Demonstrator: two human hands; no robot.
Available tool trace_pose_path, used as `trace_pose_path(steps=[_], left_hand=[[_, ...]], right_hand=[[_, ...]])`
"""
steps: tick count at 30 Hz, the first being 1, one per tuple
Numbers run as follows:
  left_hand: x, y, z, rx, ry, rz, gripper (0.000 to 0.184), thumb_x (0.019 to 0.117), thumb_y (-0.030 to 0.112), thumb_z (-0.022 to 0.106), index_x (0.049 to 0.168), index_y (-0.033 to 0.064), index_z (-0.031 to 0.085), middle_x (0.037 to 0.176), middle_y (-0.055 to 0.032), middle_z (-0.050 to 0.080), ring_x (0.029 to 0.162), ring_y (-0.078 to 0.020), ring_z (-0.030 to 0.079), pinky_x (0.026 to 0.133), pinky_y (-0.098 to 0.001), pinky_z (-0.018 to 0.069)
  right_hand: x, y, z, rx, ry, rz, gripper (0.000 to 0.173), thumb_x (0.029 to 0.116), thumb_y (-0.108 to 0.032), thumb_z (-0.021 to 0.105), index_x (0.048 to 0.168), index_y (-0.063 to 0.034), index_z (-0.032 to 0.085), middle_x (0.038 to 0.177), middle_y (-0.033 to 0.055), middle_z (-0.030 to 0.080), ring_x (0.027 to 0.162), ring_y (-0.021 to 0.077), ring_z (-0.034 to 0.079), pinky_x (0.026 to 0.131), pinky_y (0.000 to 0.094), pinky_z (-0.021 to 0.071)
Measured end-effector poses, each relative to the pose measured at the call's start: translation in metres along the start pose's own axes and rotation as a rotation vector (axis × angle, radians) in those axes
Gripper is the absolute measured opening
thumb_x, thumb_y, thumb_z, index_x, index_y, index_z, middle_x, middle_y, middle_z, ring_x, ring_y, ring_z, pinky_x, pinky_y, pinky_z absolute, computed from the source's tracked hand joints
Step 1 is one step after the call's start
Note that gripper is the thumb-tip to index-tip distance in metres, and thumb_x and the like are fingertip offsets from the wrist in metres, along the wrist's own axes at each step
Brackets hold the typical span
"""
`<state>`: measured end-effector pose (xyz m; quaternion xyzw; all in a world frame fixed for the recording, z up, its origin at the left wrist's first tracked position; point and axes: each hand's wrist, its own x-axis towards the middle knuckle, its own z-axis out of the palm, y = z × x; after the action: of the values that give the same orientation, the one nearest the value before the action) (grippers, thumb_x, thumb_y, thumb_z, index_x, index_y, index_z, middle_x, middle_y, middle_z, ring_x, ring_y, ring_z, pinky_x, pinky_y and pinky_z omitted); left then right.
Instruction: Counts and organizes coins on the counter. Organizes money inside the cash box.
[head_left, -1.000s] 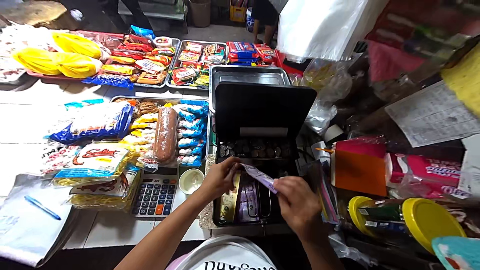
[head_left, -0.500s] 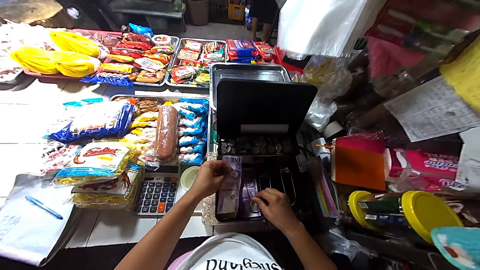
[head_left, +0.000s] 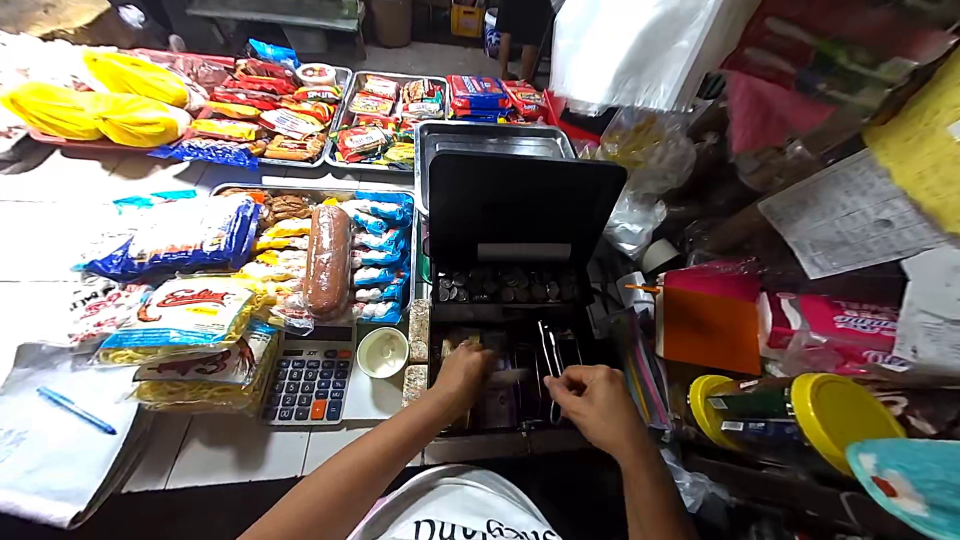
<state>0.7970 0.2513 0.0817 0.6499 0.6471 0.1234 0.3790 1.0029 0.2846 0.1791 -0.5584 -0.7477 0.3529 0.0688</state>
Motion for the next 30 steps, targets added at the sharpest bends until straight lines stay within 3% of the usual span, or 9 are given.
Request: trace_pose_path(steps=[3, 7, 10, 12, 15, 18, 21, 25, 30], left_hand=[[0.002, 0.002, 0.008, 0.145, 0.084, 0.069, 0.031, 0.0972, 0.000, 0.055, 0.125, 0.0020, 0.069, 0.147, -0.0329, 0.046, 0.129, -0.0497, 0.052, 0.100, -0.0562, 0.0500], [-0.004, -0.010, 0.018, 0.257, 0.396, 0.293, 0.014, 0.0888, 0.001, 0.065, 0.095, 0.0006, 0.078, 0.128, -0.0313, 0.062, 0.115, -0.0506, 0.060, 0.090, -0.0612, 0.0510], [-0.011, 0.008, 0.008, 0.321, -0.036, 0.059, 0.029, 0.0969, 0.011, 0.064, 0.122, -0.0019, 0.070, 0.166, -0.0181, 0.030, 0.153, -0.0455, 0.021, 0.115, -0.0729, 0.0170], [-0.015, 0.011, 0.004, 0.315, -0.112, -0.008, 0.042, 0.0964, 0.013, 0.064, 0.137, 0.0047, 0.062, 0.172, -0.0139, 0.012, 0.157, -0.0438, 0.006, 0.115, -0.0759, 0.0088], [-0.031, 0.013, -0.010, 0.216, 0.052, -0.037, 0.054, 0.0882, 0.034, 0.076, 0.134, 0.0085, 0.064, 0.160, -0.0277, 0.033, 0.147, -0.0504, 0.029, 0.111, -0.0686, 0.0295], [-0.039, 0.019, -0.010, 0.170, -0.083, -0.191, 0.069, 0.0903, 0.016, 0.072, 0.150, 0.0029, 0.040, 0.150, -0.0349, 0.035, 0.125, -0.0509, 0.053, 0.095, -0.0562, 0.0531], [-0.045, 0.023, -0.013, 0.085, -0.115, -0.268, 0.060, 0.0952, 0.004, 0.058, 0.150, 0.0041, 0.035, 0.138, -0.0293, 0.049, 0.112, -0.0442, 0.064, 0.090, -0.0527, 0.0563], [-0.064, 0.011, -0.048, -0.035, 0.072, -0.179, 0.038, 0.0927, -0.003, 0.057, 0.130, -0.0040, 0.055, 0.117, -0.0261, 0.065, 0.108, -0.0418, 0.066, 0.094, -0.0562, 0.0532], [-0.071, 0.023, -0.073, -0.100, 0.315, 0.143, 0.017, 0.0913, -0.003, 0.059, 0.106, -0.0061, 0.068, 0.098, -0.0192, 0.071, 0.090, -0.0307, 0.070, 0.085, -0.0461, 0.0569]], right_hand=[[-0.005, -0.002, 0.002, 0.033, 0.067, -0.076, 0.026, 0.0918, -0.024, 0.067, 0.073, -0.0073, 0.071, 0.060, -0.0015, 0.062, 0.052, 0.0039, 0.057, 0.053, 0.0244, 0.0483], [0.002, -0.006, 0.010, 0.029, 0.053, -0.083, 0.026, 0.0923, -0.024, 0.068, 0.073, -0.0073, 0.071, 0.060, -0.0009, 0.062, 0.052, 0.0042, 0.057, 0.053, 0.0247, 0.0483], [0.009, -0.012, 0.020, -0.060, -0.070, -0.037, 0.028, 0.0949, -0.023, 0.067, 0.076, -0.0036, 0.071, 0.066, 0.0054, 0.064, 0.060, 0.0146, 0.062, 0.062, 0.0364, 0.0515], [0.008, -0.019, 0.026, -0.139, -0.159, -0.004, 0.029, 0.0959, -0.024, 0.066, 0.077, -0.0021, 0.071, 0.070, 0.0100, 0.066, 0.069, 0.0224, 0.064, 0.069, 0.0448, 0.0509], [0.009, -0.028, 0.034, -0.239, -0.251, 0.031, 0.032, 0.0968, -0.027, 0.064, 0.080, -0.0009, 0.072, 0.077, 0.0140, 0.067, 0.080, 0.0295, 0.066, 0.075, 0.0512, 0.0506], [0.021, -0.036, 0.054, -0.355, -0.389, 0.124, 0.032, 0.0995, -0.028, 0.059, 0.097, -0.0001, 0.074, 0.101, 0.0194, 0.071, 0.104, 0.0353, 0.067, 0.090, 0.0560, 0.0503], [0.039, -0.029, 0.079, -0.407, -0.467, 0.184, 0.036, 0.1005, -0.033, 0.059, 0.110, -0.0003, 0.073, 0.117, 0.0219, 0.069, 0.117, 0.0372, 0.064, 0.098, 0.0571, 0.0493], [0.041, -0.005, 0.073, -0.168, -0.380, 0.064, 0.044, 0.0978, -0.041, 0.068, 0.104, 0.0013, 0.075, 0.106, 0.0220, 0.072, 0.106, 0.0367, 0.068, 0.097, 0.0566, 0.0506], [0.039, -0.018, 0.051, 0.613, -0.236, 0.041, 0.043, 0.1107, -0.032, 0.045, 0.110, 0.0013, 0.072, 0.085, 0.0061, 0.076, 0.054, 0.0108, 0.067, 0.048, 0.0272, 0.0560]])
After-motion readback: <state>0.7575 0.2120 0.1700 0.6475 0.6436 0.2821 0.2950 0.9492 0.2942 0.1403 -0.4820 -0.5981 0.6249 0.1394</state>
